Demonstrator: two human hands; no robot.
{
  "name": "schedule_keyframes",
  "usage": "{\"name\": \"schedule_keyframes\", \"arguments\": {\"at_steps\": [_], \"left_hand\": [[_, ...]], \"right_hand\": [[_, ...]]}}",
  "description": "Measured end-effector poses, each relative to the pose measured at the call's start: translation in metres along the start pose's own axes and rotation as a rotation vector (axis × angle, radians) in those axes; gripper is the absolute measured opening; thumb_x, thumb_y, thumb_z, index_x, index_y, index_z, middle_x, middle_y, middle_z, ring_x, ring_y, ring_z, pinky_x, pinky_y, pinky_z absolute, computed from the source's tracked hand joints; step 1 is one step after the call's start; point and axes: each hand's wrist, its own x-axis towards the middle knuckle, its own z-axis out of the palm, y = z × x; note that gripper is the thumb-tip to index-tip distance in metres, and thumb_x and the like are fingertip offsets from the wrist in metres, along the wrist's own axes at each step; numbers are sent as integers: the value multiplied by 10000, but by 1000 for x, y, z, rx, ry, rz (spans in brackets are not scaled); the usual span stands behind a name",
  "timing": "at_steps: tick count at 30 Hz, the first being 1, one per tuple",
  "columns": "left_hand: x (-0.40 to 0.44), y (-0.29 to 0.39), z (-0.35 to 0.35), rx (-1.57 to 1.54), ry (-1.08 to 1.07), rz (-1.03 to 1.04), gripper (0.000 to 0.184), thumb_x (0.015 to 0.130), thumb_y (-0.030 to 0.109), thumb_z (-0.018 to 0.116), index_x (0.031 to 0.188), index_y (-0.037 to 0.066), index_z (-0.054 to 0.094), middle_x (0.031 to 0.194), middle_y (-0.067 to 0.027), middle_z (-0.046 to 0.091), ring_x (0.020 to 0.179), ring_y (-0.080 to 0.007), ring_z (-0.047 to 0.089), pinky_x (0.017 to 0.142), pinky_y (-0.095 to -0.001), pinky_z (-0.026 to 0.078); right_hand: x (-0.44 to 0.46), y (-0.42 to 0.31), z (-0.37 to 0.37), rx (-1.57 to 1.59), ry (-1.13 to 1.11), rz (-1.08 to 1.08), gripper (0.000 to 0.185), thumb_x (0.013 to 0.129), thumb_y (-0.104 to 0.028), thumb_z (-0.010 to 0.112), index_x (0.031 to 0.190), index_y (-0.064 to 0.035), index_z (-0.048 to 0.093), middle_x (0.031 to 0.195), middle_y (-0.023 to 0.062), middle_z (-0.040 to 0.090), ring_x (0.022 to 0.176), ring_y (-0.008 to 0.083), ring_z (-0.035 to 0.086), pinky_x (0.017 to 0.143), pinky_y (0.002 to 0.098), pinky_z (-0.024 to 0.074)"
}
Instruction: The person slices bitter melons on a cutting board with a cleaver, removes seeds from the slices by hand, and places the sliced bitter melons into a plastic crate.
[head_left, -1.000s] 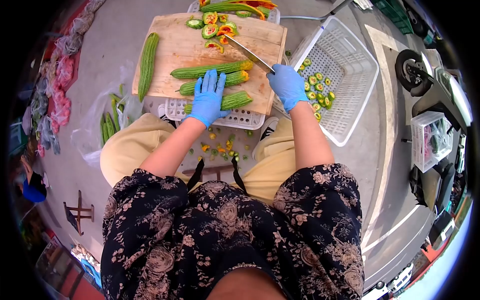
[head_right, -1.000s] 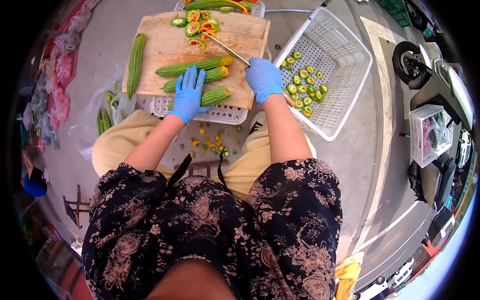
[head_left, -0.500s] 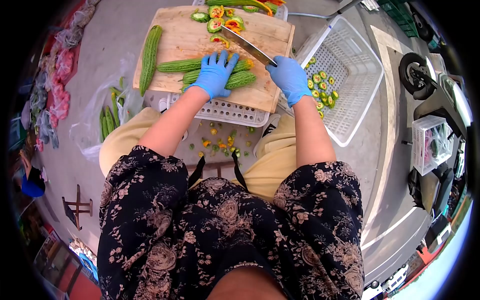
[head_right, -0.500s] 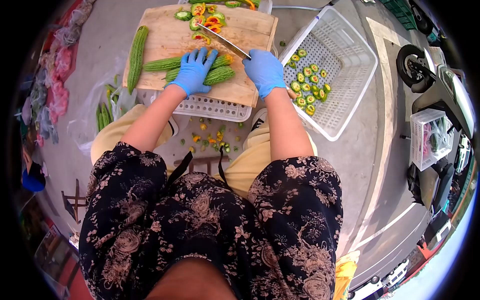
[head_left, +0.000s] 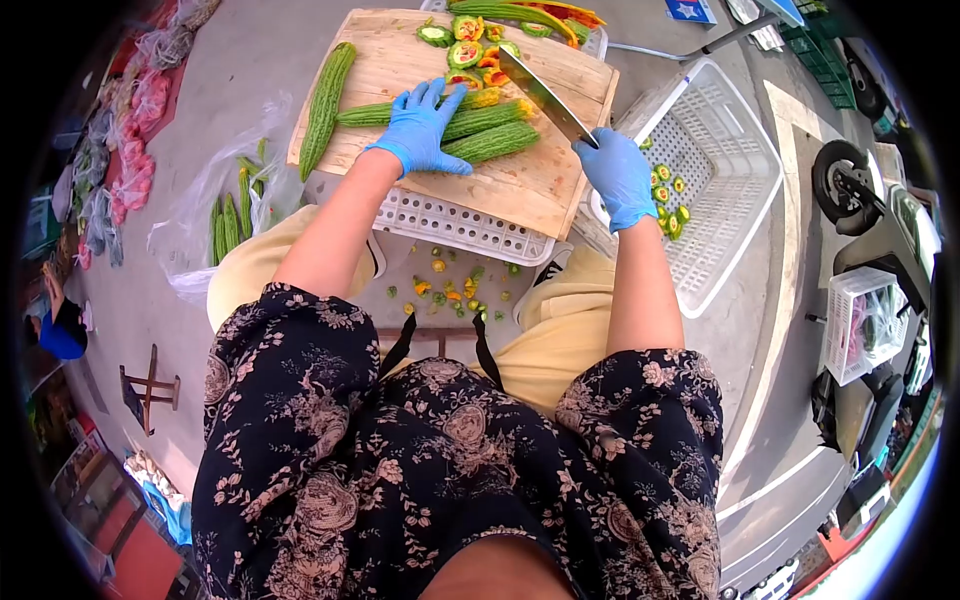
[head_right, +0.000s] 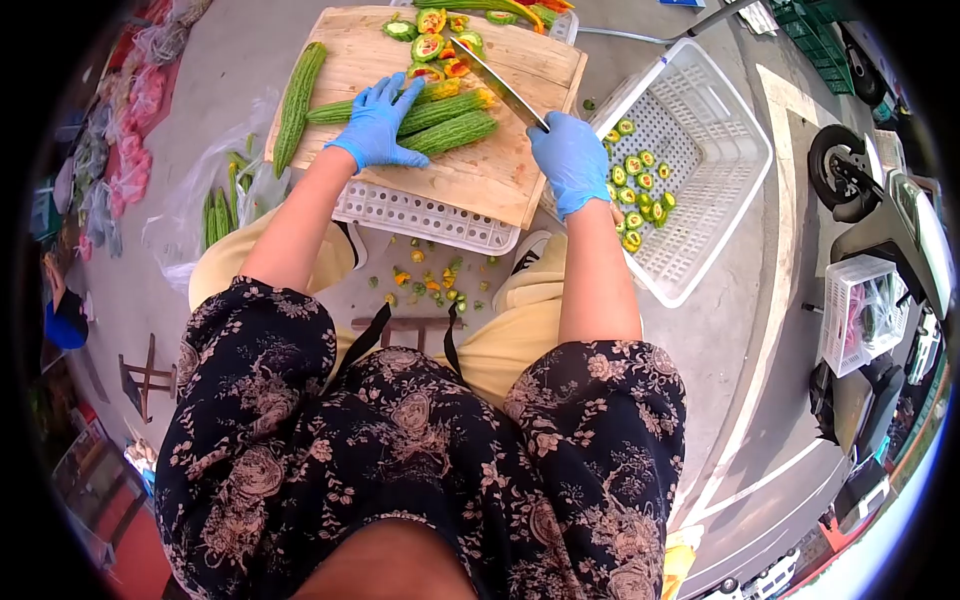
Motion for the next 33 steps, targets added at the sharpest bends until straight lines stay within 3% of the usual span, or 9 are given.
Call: {"name": "schedule_keyframes", "arguments": {"at_steps": [6,12,16,17,20,21,24,31,33], "left_hand": [[10,-3,-14,19,-206,15,1245,502,505,785,1476,210,67,1402,-258,280,1283,-416,297,1034,-516,247],[-7,23,-5,35,-141,62,1217,529,545,755,1477,192,79,1378,-259,308,1242,-413,353,1015,-522,255],[10,-8,15,-394,39,46,1013,707,635,616,1469,175,133,1373,-226,357,1262,-386,349,1019,-481,280],[16,-14,15,-374,92,16,717,859,473,520,1422,102,278,1289,-227,468,1200,-383,425,1004,-452,327],[33,-44,6,-292,-119,-27,529,896,366,501,1325,64,431,1234,-203,530,1126,-350,507,951,-424,397],[35,-47,5,-401,-162,19,413,895,284,517,1241,58,519,1158,-184,584,1054,-338,556,918,-403,433],[39,-47,2,-330,-255,164,416,864,259,558,1232,67,530,1123,-194,597,1039,-345,563,916,-394,437],[32,-36,-49,-322,-92,-41,429,814,204,549,1222,69,535,969,-162,634,887,-301,607,787,-388,487],[8,-7,-54,-245,-5,111,447,800,202,557,1229,77,532,911,-154,627,841,-300,601,749,-384,490]], "right_hand": [[0,-1,-2,-2,8,-8,271,809,-324,590,841,-60,643,846,186,638,825,370,606,710,453,481],[0,-7,-6,2,-3,2,281,811,-334,586,843,-60,641,863,187,641,836,368,607,721,454,481],[2,-6,-6,2,-15,8,291,807,-347,588,843,-64,643,866,189,641,838,367,608,725,454,481],[2,-6,-6,4,-13,6,291,806,-348,589,844,-65,644,864,188,641,838,367,609,725,454,482],[0,-5,-7,4,-5,6,290,805,-351,589,845,-70,646,860,186,642,838,366,610,724,455,482],[0,-5,-9,1,-2,7,289,806,-352,589,844,-72,646,858,184,643,837,366,610,723,456,482],[-1,-6,-10,0,0,11,289,808,-354,585,844,-73,646,852,180,644,835,366,611,720,458,482],[0,-4,-14,12,44,-23,287,817,-352,579,837,-74,647,835,176,645,825,360,614,711,456,483],[-1,-3,-14,22,60,-26,285,817,-351,580,832,-75,648,835,174,647,822,360,615,710,455,484]]}}
